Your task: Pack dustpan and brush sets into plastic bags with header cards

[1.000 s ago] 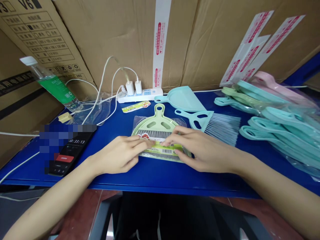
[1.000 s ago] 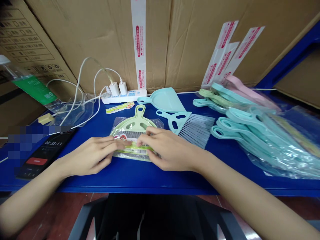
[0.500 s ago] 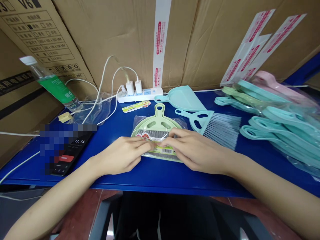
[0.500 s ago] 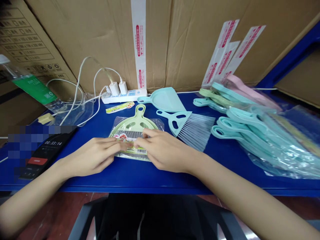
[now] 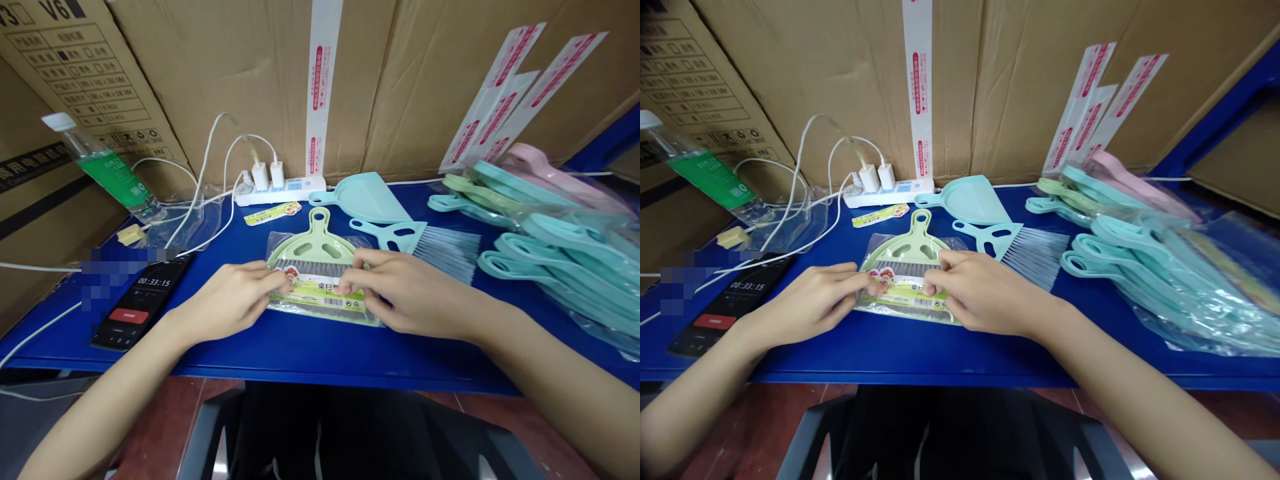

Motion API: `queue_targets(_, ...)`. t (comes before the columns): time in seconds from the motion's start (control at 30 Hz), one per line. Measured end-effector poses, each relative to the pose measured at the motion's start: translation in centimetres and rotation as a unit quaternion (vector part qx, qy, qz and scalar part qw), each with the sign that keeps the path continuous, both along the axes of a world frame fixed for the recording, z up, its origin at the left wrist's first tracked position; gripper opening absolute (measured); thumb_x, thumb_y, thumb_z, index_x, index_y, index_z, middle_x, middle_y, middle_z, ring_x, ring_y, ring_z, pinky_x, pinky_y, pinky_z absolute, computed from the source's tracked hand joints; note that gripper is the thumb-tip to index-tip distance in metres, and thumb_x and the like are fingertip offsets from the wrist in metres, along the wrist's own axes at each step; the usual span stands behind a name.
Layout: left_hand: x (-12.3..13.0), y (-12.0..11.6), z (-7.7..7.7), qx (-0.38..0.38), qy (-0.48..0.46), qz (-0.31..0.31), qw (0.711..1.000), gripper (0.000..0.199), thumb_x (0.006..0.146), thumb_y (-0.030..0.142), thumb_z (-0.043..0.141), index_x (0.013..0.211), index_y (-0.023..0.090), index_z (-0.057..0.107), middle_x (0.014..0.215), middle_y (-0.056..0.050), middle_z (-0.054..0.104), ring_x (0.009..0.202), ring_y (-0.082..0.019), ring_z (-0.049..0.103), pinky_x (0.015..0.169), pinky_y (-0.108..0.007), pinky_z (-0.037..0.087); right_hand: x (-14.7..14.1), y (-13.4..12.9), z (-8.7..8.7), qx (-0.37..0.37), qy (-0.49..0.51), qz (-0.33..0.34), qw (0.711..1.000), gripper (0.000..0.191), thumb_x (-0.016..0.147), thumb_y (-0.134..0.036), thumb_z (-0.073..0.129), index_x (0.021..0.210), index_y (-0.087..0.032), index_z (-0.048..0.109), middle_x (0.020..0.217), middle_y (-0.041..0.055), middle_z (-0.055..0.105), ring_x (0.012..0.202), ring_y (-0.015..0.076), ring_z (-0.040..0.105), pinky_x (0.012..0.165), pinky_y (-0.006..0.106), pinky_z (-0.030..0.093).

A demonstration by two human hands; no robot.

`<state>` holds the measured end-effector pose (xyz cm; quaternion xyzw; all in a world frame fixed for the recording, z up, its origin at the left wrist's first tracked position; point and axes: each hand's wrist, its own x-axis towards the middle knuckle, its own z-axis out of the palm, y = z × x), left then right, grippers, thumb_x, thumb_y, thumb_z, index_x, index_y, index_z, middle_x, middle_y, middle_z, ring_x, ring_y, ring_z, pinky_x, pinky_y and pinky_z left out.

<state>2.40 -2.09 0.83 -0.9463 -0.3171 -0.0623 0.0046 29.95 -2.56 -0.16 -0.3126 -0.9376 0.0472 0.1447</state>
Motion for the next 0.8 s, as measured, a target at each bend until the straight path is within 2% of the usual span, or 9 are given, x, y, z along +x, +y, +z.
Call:
queue_targets(0.2, -0.6, 0.2, 0.5, -0.023, -0.016, 0.036, 0.999, 0.035, 0.083, 0.005, 0.036, 0.095, 0.022, 0.063, 0.071, 0.001, 0.056, 0.061, -0.014, 0.053, 0.056, -0.023, 0.04, 0.7, 0.1, 0.6, -0.019, -0.006, -0.013, 1.0, 0.032, 0.076, -0.007, 0.045, 0.089, -0.021, 0.07, 0.078, 0.004, 0.057, 0.06, 0.0136, 0.051, 0.057, 0.025, 0.038)
queue_targets(0.4, -1.2, 0.4, 0.8, -0.028, -0.014, 0.063, 0.998, 0.034, 0.083, 0.007, 0.035, 0.087, 0.023, 0.065, 0.072, 0.001, 0.058, 0.06, -0.013, 0.053, 0.056, -0.022, 0.039, 1.2, 0.1, 1.0, -0.035, -0.011, -0.027, 0.999, 0.034, 0.071, -0.005, 0.046, 0.086, -0.022, 0.071, 0.078, 0.0037, 0.06, 0.057, 0.0125, 0.052, 0.056, 0.024, 0.038)
queue_targets(0.8, -1.1, 0.6, 0.5, -0.003, -0.033, 0.032, 0.999, 0.033, 0.083, 0.005, 0.036, 0.084, 0.021, 0.065, 0.067, 0.001, 0.058, 0.056, -0.012, 0.052, 0.055, -0.023, 0.037, 1.6, 0.3, 1.1, -0.054, 0.01, -0.02, 0.998, 0.026, 0.075, -0.007, 0.044, 0.076, -0.021, 0.067, 0.073, 0.0025, 0.063, 0.059, 0.0129, 0.058, 0.058, 0.024, 0.041)
